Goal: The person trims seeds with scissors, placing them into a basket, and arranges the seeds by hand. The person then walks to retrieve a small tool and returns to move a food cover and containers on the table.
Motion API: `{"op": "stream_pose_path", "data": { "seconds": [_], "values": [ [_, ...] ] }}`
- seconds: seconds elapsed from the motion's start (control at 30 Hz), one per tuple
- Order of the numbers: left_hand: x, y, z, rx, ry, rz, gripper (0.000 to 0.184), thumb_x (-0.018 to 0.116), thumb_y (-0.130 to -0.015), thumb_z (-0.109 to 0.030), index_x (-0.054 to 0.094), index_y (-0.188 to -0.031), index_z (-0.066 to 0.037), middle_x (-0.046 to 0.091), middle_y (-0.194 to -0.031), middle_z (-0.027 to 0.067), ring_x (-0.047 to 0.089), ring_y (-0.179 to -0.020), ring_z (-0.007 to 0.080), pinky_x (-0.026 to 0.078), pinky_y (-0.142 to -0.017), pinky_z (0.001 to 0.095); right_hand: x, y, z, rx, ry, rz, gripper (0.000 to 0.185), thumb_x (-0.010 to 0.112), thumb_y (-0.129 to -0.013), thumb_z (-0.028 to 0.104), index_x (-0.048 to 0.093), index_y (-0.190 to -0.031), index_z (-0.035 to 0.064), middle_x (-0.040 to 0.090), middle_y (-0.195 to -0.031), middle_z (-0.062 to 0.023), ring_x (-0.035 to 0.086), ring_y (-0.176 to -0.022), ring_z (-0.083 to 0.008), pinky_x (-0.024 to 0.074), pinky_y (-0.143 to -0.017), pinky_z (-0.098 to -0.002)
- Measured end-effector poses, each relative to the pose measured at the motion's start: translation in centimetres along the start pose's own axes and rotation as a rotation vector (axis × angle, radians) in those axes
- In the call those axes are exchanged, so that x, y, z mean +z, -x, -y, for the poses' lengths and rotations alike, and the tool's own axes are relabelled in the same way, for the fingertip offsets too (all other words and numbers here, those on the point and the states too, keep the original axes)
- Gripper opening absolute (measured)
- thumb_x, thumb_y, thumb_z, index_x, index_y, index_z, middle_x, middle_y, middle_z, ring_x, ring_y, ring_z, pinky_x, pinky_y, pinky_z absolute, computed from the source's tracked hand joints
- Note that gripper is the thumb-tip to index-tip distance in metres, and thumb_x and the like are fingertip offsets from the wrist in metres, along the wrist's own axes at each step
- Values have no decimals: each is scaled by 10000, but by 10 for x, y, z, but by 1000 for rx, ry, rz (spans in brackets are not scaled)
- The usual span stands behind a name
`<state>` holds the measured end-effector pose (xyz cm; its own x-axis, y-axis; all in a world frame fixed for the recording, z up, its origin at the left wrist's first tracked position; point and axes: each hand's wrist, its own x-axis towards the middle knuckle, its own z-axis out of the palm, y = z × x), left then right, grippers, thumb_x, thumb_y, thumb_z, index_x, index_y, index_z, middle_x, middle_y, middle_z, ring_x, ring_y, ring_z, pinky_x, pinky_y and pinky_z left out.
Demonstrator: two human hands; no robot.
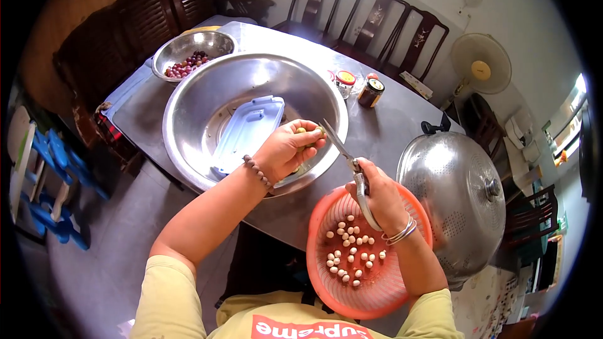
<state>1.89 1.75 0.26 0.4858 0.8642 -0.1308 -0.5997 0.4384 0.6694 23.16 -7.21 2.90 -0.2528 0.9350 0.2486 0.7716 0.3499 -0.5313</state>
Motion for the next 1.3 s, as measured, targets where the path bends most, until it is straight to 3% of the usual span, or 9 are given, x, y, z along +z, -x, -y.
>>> {"op": "stream_pose_path", "data": {
  "seconds": [0.3, 0.6, 0.93, 1.1, 1.3],
  "values": [
    [4, 3, 0, 33, 18, -1, 137, 599, -832, 9, 585, -968, -6, 621, -869, 79, 626, -777, 151, 525, -624, 200, 3, -1, 1, -23, 52, -9, 457, 631, -803, 184, 443, -1186, 19, 556, -879, -214, 574, -765, -367, 460, -680, -424],
    [1, 3, 2, 83, 31, -14, 137, 606, -819, 26, 591, -955, 31, 612, -821, 108, 572, -666, 145, 489, -595, 216, 10, 1, 5, -22, 36, -17, 402, 606, -815, 149, 476, -1167, 4, 564, -878, -236, 576, -789, -389, 466, -684, -426],
    [-5, 0, 2, 63, 49, 32, 140, 605, -833, -2, 593, -971, 13, 624, -859, 101, 601, -732, 146, 500, -616, 211, 10, 1, 2, 17, -82, 25, 421, 644, -796, 150, 478, -1149, -7, 587, -803, -225, 591, -748, -376, 470, -667, -404],
    [0, 4, 0, 58, 75, 23, 135, 590, -847, -11, 594, -981, -5, 631, -898, 93, 618, -783, 144, 517, -649, 206, 2, 0, 13, 141, -208, 98, 465, 690, -769, 160, 481, -1144, -19, 590, -811, -211, 591, -719, -345, 465, -659, -359],
    [-2, 3, -2, 49, 135, 79, 155, 584, -846, -1, 580, -1001, -14, 634, -910, 87, 629, -810, 153, 522, -655, 203, 10, 1, -2, 11, -106, -14, 486, 680, -783, 213, 466, -1162, -4, 572, -885, -210, 573, -791, -352, 457, -702, -378]
  ]
}}
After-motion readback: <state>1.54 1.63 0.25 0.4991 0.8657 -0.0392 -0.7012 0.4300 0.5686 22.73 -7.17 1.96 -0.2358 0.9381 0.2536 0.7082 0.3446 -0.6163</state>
